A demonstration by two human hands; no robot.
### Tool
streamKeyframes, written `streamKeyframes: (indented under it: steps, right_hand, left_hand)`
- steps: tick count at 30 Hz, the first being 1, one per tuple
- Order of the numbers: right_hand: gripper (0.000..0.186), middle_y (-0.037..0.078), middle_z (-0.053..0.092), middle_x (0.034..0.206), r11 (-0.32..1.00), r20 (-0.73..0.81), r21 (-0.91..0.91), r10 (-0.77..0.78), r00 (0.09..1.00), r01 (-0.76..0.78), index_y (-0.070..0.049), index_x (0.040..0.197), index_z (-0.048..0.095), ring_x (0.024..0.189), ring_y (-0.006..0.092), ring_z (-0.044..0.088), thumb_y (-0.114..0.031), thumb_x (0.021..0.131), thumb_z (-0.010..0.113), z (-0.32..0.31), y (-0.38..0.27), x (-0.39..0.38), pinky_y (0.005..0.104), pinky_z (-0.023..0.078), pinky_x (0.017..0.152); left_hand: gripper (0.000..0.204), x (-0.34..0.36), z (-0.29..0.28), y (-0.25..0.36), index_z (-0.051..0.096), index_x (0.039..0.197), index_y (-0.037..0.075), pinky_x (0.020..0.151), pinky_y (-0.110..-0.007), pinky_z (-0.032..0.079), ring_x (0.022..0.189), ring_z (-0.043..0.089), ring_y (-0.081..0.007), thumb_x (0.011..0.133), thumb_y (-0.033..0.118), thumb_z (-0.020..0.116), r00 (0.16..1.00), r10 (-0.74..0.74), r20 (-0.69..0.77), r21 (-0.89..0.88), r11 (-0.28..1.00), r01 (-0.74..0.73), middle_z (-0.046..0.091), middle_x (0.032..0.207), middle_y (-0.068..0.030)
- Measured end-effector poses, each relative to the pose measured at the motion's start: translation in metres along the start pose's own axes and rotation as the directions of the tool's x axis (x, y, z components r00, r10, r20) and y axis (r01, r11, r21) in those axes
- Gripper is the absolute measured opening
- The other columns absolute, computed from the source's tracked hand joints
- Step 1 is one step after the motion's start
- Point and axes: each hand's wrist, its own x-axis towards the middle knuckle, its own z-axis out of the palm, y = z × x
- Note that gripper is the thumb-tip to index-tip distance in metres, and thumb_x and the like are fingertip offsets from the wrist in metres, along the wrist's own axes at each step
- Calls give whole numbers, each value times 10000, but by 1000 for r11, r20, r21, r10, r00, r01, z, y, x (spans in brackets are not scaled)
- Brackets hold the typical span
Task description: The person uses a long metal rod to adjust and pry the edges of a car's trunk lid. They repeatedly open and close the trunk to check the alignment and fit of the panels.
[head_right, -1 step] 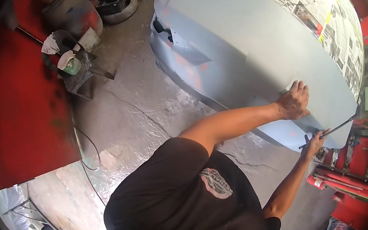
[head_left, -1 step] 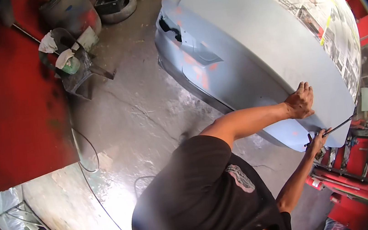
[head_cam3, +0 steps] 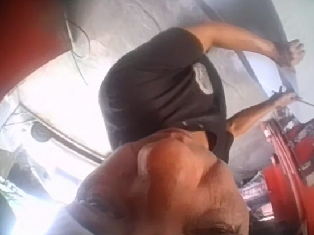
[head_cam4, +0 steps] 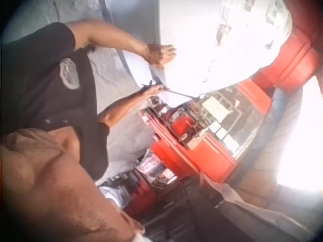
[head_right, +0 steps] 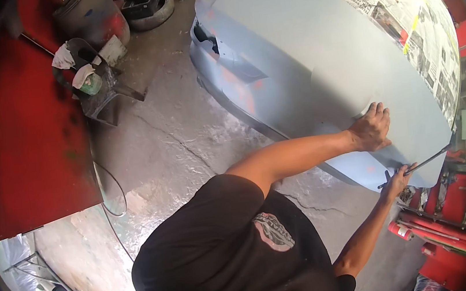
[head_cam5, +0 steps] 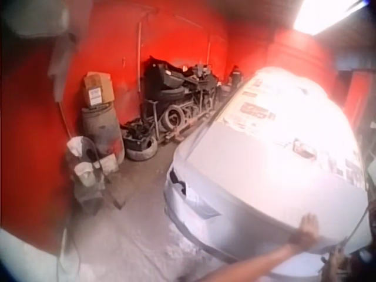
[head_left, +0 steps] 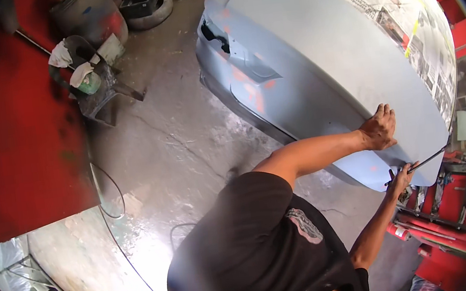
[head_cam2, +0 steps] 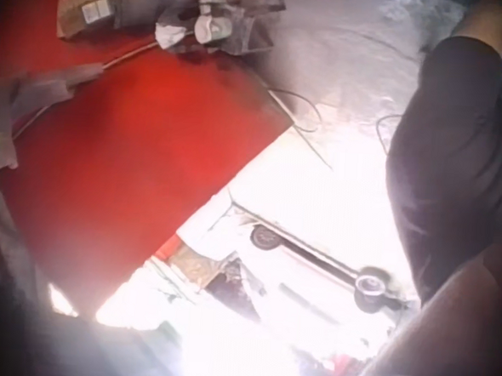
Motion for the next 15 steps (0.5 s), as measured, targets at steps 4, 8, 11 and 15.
streamKeyframes:
  steps: [4, 8, 11, 15]
  right_hand:
    - [636, 152, 426, 1482, 999, -13, -20, 45, 999, -45, -253, 1604, 240, 1194, 299, 514, -348, 1041, 520, 9, 8, -4, 475, 531, 823]
    - [632, 144, 438, 1442, 998, 4, -9, 63, 998, -63, -292, 1604, 226, 1154, 281, 527, -343, 1043, 513, 7, 17, -5, 459, 550, 798]
    - [604, 61, 514, 1191, 997, -17, 4, 77, 997, -77, -288, 1605, 226, 1028, 190, 528, -324, 1059, 483, 15, 16, -10, 477, 529, 832]
    - [601, 52, 509, 1161, 999, -20, 12, 42, 999, -42, -292, 1607, 221, 1016, 180, 520, -308, 1065, 479, 20, 14, -17, 491, 522, 846]
  left_hand:
    - [737, -13, 6, -4, 695, 1078, -126, 1004, -566, 429, 1110, 580, -497, 815, 561, 651, 1000, -2, -30, 12, 1000, 2, 645, 1147, -321]
    - [733, -17, 5, -4, 692, 1083, -124, 1015, -557, 423, 1131, 569, -492, 803, 553, 663, 1000, 3, -23, 6, 1000, -3, 640, 1157, -319]
    - [725, -20, 7, -5, 688, 1090, -124, 1023, -554, 418, 1151, 557, -490, 793, 538, 677, 1000, -12, -15, -4, 1000, 12, 634, 1171, -317]
    - [720, -23, 7, -7, 682, 1096, -124, 1030, -556, 413, 1153, 555, -487, 787, 526, 688, 1000, -7, -20, -18, 1000, 7, 630, 1179, -314]
